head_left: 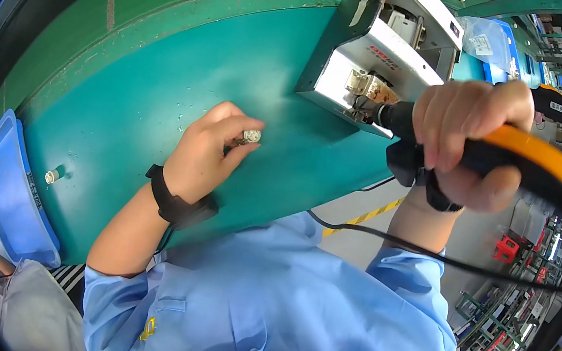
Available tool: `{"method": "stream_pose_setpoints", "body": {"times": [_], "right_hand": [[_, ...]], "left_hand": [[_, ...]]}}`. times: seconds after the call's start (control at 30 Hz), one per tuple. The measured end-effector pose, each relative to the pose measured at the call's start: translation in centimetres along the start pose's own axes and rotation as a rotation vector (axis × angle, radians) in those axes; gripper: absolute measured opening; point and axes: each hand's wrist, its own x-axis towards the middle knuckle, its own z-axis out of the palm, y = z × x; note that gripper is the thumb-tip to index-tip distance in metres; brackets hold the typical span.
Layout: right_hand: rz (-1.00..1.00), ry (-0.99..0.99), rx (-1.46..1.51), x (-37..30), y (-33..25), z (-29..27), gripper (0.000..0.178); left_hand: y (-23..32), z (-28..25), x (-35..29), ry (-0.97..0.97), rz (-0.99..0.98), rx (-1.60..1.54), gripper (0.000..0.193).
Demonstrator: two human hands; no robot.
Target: The person picks up a small white component, positions it against a stationary machine, and uses a handheld power tool to work on it. After completing the task, they place the component on the table and repeat the process.
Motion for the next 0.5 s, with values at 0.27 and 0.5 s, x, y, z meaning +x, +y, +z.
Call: {"method": "stream_pose_setpoints", "body": {"times": [0.27,0.5], "right_hand": [[0.231,0.492,0.175,0.8,0.6,1.7,0.035],[0.038,0.190,0.199,-1.5,2.5,7.0,0.052]], "left_hand": [[-0.7,0.6,0.3,0.020,-0.014,0.007,0.024],[-1.2,0.7,0.4,0.022,0.001,-0.092,0.026]]}}
